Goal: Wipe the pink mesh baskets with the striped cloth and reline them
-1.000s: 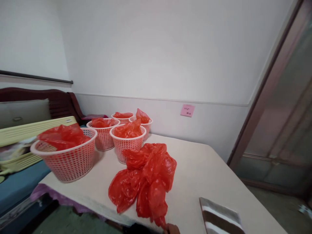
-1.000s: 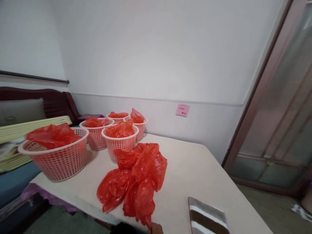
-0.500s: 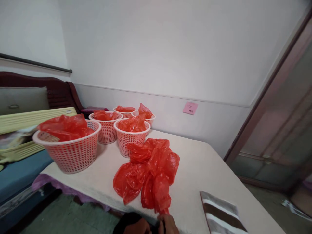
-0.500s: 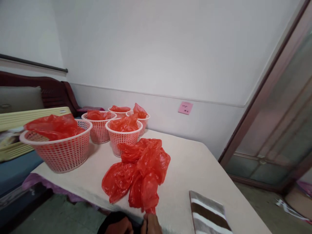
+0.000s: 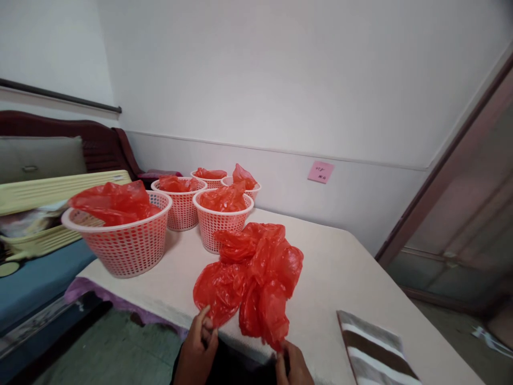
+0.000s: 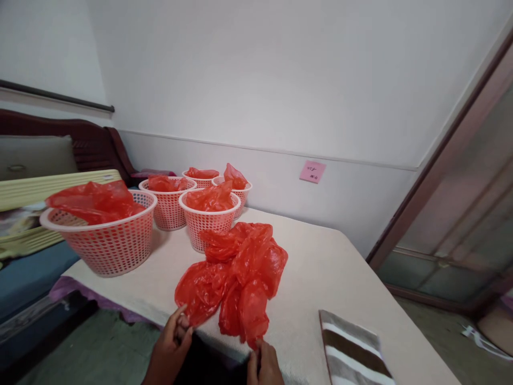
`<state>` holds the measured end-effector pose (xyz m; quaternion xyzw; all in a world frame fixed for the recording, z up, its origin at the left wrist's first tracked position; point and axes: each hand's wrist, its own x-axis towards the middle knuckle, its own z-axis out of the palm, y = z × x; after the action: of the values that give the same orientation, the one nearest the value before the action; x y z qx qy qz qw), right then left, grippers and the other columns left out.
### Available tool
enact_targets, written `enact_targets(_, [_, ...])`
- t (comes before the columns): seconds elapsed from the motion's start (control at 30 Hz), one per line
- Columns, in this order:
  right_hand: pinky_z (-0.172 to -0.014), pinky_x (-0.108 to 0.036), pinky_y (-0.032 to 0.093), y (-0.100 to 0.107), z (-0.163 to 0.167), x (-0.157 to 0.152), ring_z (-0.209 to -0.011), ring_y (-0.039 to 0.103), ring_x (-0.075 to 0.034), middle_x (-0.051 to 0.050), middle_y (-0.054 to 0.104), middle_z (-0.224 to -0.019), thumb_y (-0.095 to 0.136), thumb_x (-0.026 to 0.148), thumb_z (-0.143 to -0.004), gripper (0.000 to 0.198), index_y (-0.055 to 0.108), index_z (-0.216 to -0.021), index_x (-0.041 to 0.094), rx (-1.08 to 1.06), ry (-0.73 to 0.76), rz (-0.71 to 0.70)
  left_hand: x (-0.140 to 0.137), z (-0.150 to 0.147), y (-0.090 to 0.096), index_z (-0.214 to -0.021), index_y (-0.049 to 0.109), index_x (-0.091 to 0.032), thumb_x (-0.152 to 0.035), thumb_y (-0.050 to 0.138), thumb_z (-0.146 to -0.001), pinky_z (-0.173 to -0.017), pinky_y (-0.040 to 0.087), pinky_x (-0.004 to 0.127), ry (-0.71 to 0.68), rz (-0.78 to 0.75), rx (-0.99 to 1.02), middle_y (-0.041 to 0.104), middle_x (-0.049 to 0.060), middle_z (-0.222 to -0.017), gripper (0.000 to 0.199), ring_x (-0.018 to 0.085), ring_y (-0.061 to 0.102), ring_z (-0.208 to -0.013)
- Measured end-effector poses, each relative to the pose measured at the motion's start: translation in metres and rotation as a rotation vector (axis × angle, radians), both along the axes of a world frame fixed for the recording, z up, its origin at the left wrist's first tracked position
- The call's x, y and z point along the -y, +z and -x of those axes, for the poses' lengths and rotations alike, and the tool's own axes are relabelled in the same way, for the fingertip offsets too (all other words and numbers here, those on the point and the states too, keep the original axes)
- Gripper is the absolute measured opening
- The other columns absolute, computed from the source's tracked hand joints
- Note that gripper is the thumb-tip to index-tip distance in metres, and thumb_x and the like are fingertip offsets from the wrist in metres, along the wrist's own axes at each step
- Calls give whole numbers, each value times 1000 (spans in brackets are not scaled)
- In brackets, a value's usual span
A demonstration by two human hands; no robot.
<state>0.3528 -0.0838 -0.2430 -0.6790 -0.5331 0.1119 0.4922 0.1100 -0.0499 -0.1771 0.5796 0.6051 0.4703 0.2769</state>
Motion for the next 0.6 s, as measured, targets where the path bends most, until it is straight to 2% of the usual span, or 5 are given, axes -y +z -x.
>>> enact_targets(0.17, [-76, -36, 53, 5, 2, -9, -89, 67, -26, -14, 67, -107, 44, 55, -84, 51, 56, -118, 19, -71, -34, 16, -29, -15, 8, -135, 44, -12, -33, 52, -80, -87, 48, 31, -48, 141, 62, 66, 8, -104, 59, 20, 63, -95])
enact_targets(0.33, [-79, -37, 54, 33, 8, -24, -89, 66, -26, -18, 61, -118, 45, 54, -83, 63, 48, -131, 13, -148, -32, 82, -55, -33, -3, -125, 50, -10, -34, 49, -78, -83, 51, 33, -62, 201, 93, 70, 12, -101, 52, 22, 66, -93])
enact_targets(0.47, [-94, -40, 49, 50, 21, -48, -109, 61, -30, -19, 61, -122, 45, 44, -80, 61, 51, -128, 8, -137, -64, 104, -58, -45, -7, -126, 51, -9, -33, 50, -79, -89, 49, 32, -134, 187, 51, 70, 13, -107, 54, 22, 65, -99])
enact_targets(0.6, [-99, -43, 46, 48, 40, -71, -113, 59, -31, -18, 65, -117, 47, 33, -74, 50, 60, -117, 10, -70, -7, 133, -57, -46, -5, -133, 48, -7, -30, 48, -80, -98, 43, 31, -212, 175, 4, 64, 16, -124, 57, 22, 61, -113])
